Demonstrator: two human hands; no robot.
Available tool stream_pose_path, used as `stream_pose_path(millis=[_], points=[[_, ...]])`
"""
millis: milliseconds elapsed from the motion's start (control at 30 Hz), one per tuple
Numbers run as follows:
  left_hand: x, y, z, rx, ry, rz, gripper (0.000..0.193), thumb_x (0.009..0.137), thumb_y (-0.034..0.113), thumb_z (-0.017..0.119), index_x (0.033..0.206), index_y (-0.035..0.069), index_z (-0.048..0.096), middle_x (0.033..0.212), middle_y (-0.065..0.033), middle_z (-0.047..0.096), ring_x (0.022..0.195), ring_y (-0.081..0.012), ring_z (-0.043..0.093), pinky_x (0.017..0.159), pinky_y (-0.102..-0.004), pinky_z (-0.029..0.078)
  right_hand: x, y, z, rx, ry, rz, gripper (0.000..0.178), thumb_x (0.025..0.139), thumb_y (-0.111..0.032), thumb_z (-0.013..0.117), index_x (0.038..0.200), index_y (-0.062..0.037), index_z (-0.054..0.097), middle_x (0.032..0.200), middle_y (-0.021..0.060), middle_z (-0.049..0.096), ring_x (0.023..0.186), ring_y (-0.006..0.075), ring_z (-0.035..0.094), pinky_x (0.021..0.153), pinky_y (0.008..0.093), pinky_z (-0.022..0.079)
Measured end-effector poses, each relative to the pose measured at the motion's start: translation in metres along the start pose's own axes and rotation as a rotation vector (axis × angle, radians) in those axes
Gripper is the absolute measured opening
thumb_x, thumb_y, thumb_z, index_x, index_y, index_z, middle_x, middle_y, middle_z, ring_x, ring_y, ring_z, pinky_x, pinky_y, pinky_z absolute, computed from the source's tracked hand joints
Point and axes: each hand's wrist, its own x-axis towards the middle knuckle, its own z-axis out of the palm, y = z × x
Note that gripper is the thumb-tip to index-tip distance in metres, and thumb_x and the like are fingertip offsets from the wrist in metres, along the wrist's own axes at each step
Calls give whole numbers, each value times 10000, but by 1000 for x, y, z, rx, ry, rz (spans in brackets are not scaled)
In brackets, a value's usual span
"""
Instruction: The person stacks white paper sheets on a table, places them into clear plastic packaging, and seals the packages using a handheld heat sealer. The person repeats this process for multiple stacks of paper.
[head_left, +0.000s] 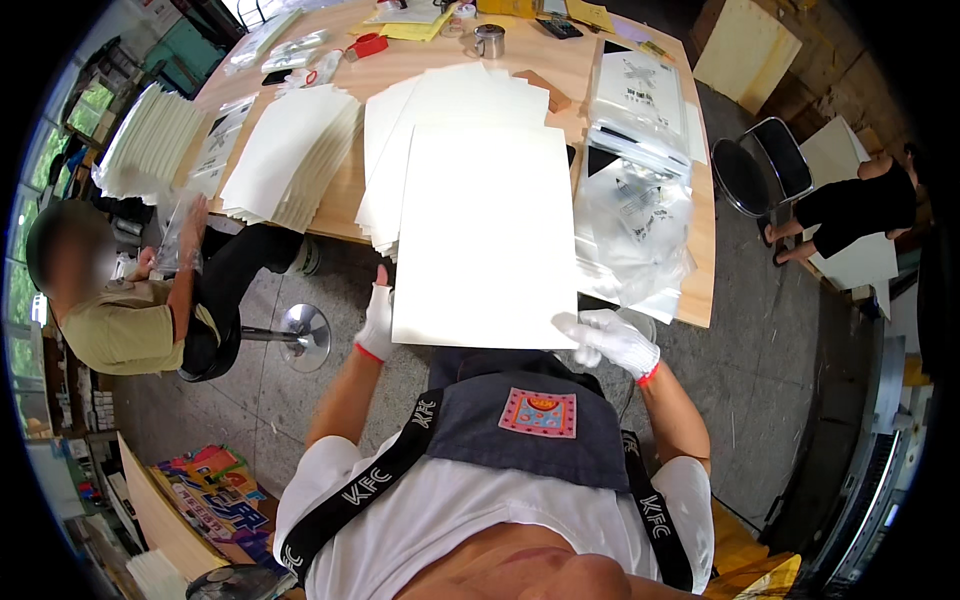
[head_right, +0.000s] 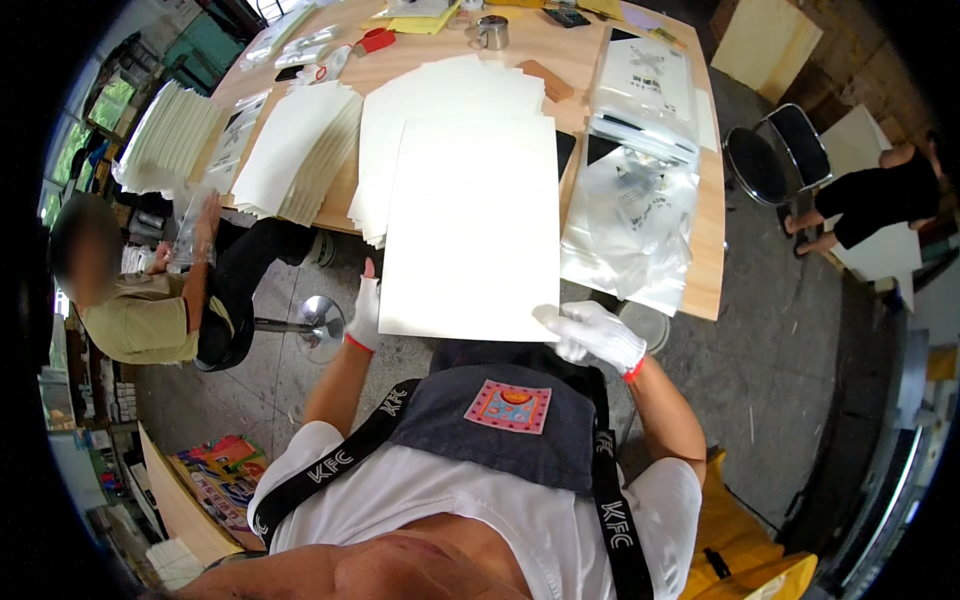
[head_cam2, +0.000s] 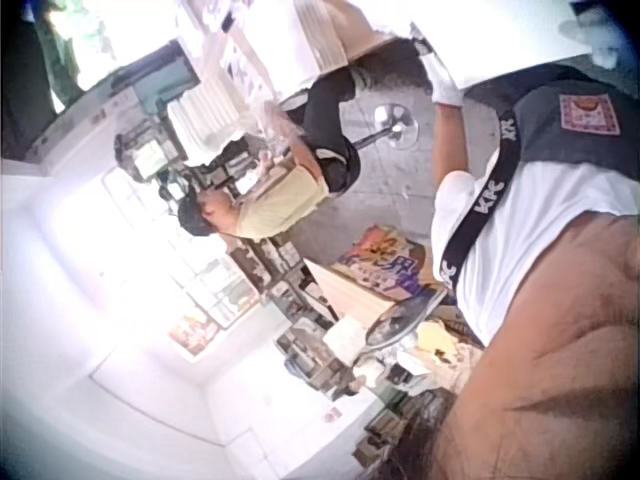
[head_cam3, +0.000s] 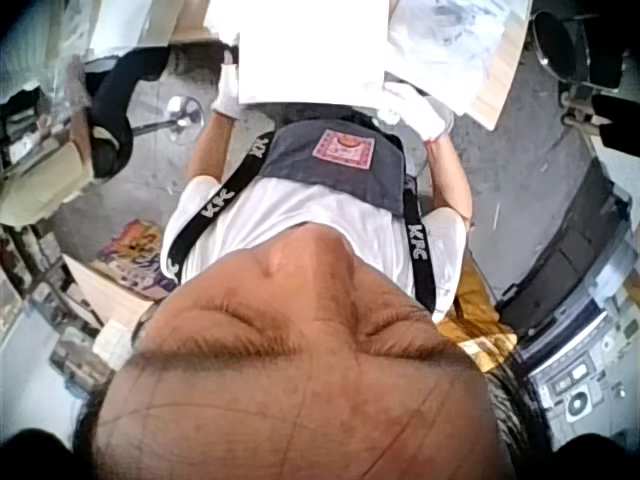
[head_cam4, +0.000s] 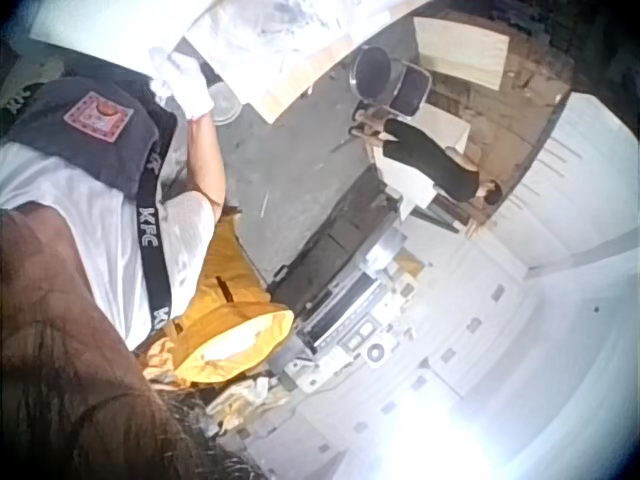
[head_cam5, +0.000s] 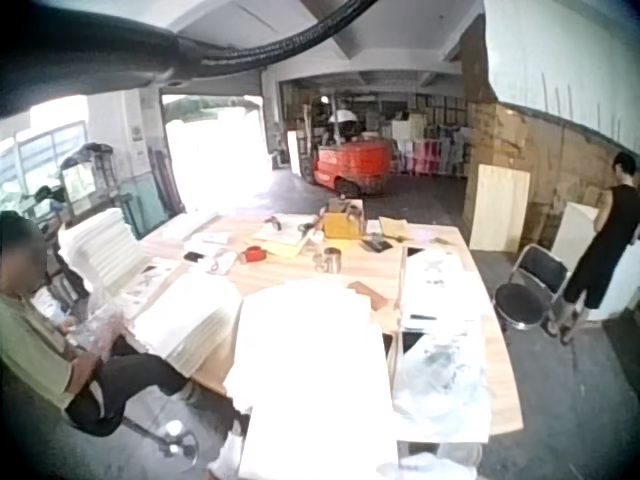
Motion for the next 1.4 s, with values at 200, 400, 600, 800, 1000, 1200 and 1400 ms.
stream_pose_path(millis=[200, 400, 600, 800, 1000, 1200, 1400], points=[[-30, 34, 79, 768, 125, -6, 501, 920, 200, 620, 1329, -58, 486, 1188, -120, 632, 1031, -199, 641, 874, -326, 534, 43, -15, 8, 271, 273, -415, 515, 960, -203, 584, 1399, 34, 457, 1222, 126, 639, 1139, 203, 590, 1000, 327, 444], [-23, 40, 66, 1381, 176, 87, 627, 913, 151, 606, 1471, 31, 345, 1295, -133, 564, 1156, -175, 564, 917, -290, 490, 91, -17, 10, 340, 130, -582, 442, 990, -106, 512, 1422, -27, 464, 1418, 104, 514, 1264, 202, 506, 1066, 295, 387], [-24, -61, 172, 1724, -235, 499, 1036, 833, 287, 739, 1561, 77, 32, 1557, -283, 175, 1411, -440, 253, 1096, -522, 317, 5, -68, 47, -118, 482, -584, 700, 860, -356, 712, 1429, -40, 455, 1432, 218, 464, 1308, 274, 481, 1079, 336, 395], [37, -102, 219, 1888, -754, 901, 873, 825, 450, 707, 1448, -50, 352, 1551, -295, 202, 1455, -443, 172, 1151, -502, 240, -51, -26, 13, 311, 859, -624, 297, 924, -217, 656, 1141, -14, 659, 1007, 75, 704, 899, 137, 647, 792, 303, 519], [119, -167, 263, 1910, -327, 924, 660, 796, 184, 695, 1378, 10, 437, 1298, -199, 535, 1176, -353, 552, 1008, -406, 432, -144, 29, -17, 36, 1240, -338, 318, 824, -188, 754, 1068, 8, 696, 1092, 118, 678, 936, 184, 660, 826, 324, 517], [234, -169, 273, 1558, -697, 325, 649, 830, 102, 624, 1443, 70, 414, 1140, -124, 627, 962, -225, 624, 913, -353, 485, -184, 98, -8, -480, 1266, -193, 295, 847, -220, 715, 1082, -48, 665, 1241, 202, 609, 1002, 365, 657, 834, 380, 541], [259, -138, 315, 1055, -651, 68, 533, 881, 15, 560, 1406, 62, 482, 1152, -51, 635, 1025, -130, 596, 922, -263, 470, -155, 105, -12, -726, 1101, -120, 265, 855, -211, 665, 1045, -39, 598, 1325, 219, 551, 1035, 414, 628, 843, 443, 542]])
